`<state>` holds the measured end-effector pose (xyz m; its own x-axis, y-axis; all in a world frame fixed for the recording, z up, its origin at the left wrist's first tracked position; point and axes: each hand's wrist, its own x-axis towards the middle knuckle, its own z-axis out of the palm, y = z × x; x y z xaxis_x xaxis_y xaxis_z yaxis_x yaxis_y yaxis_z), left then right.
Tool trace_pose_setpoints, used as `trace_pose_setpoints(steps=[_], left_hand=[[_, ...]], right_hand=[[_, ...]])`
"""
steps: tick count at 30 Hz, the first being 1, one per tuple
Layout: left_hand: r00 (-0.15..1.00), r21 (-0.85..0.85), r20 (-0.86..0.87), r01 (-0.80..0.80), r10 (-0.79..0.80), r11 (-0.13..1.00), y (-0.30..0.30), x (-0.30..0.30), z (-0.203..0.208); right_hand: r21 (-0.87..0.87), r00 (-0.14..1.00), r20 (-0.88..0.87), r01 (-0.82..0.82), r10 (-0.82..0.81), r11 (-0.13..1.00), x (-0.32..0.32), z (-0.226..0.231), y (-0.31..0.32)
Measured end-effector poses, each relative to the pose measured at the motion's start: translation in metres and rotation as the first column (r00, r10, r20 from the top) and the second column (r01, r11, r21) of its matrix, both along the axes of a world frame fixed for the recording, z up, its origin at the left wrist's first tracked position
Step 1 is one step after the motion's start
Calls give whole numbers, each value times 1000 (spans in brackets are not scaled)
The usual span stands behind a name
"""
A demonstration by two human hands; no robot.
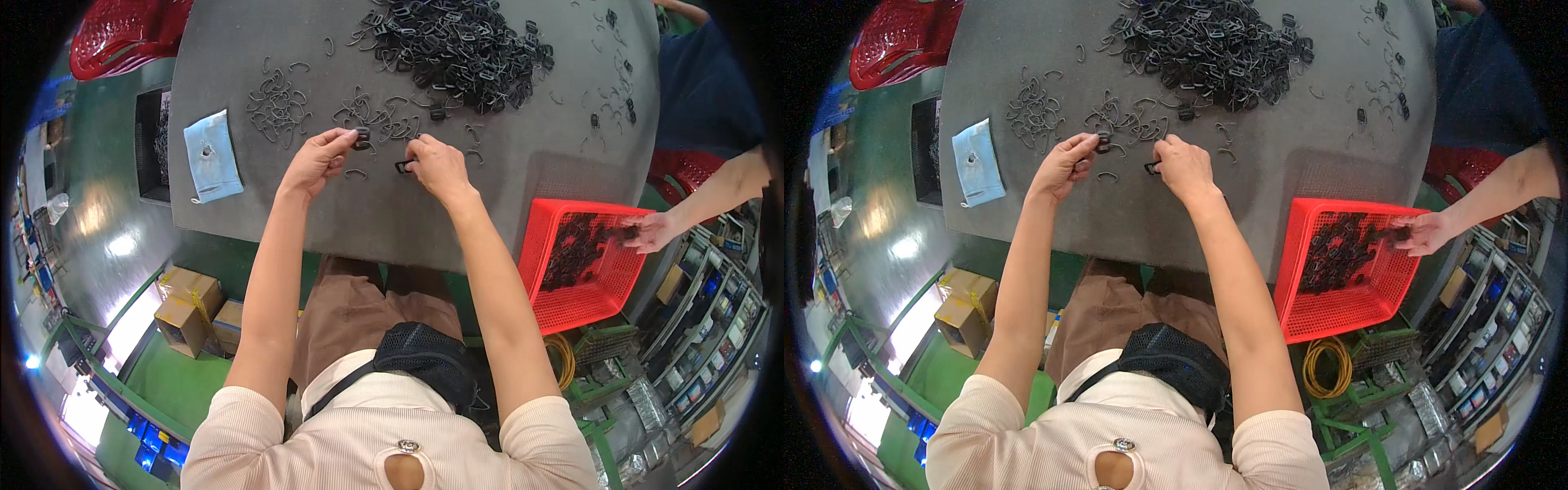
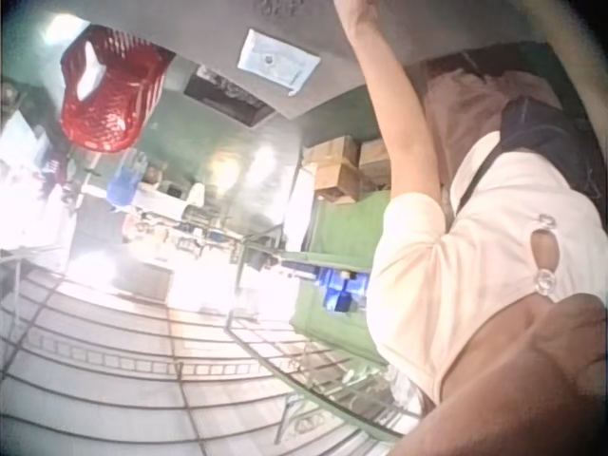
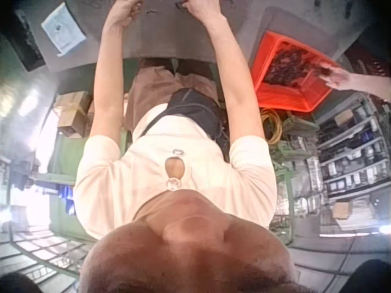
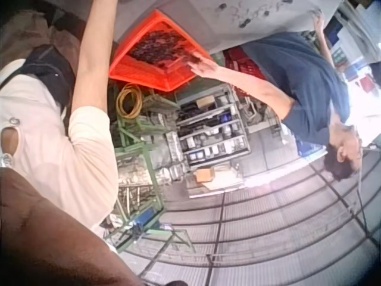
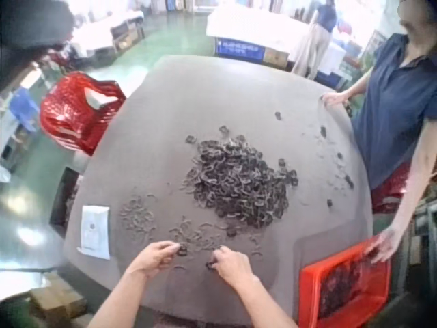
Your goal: The person sorts and organizes black plastic buckles on a table by hand, picking them up from a pile and placing them into a yellow basket and a red tray.
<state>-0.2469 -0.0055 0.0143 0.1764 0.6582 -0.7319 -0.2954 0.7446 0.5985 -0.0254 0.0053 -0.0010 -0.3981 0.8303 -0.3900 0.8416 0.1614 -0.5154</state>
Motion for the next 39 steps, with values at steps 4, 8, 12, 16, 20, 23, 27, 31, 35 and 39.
trace_pose_setpoints(steps=[4,8,12,16,20,23,27,31,35,39], left_hand=[[998,62,-65,30,-26,998,-3,-1,-12],[972,51,206,-123,110,991,8,30,0],[996,165,34,80,-87,983,33,65,-33],[552,320,-832,565,-60,760,50,124,-33],[454,347,-890,597,53,723,55,135,-44],[506,320,-862,533,8,783,49,117,-36],[583,438,-806,478,98,761,31,113,7],[774,475,-629,458,-75,751,9,122,34],[925,443,-341,314,-166,840,-16,121,53],[958,334,-254,215,-132,918,-27,130,62]], right_hand=[[-263,898,-254,293,-359,919,27,2,-4],[-496,689,-230,524,-687,692,60,7,-11],[-658,539,-217,534,-814,530,74,18,-16],[-883,28,-451,128,-892,451,99,27,-32],[-827,-220,-528,-88,-820,556,97,50,-35],[-839,-198,-519,-68,-831,540,92,34,-36],[-921,-179,-389,80,-903,381,97,44,-43],[-917,-169,-374,211,-912,337,109,43,-51],[-882,9,-431,205,-902,423,90,58,-50],[-723,259,-550,328,-794,608,74,61,-39]])
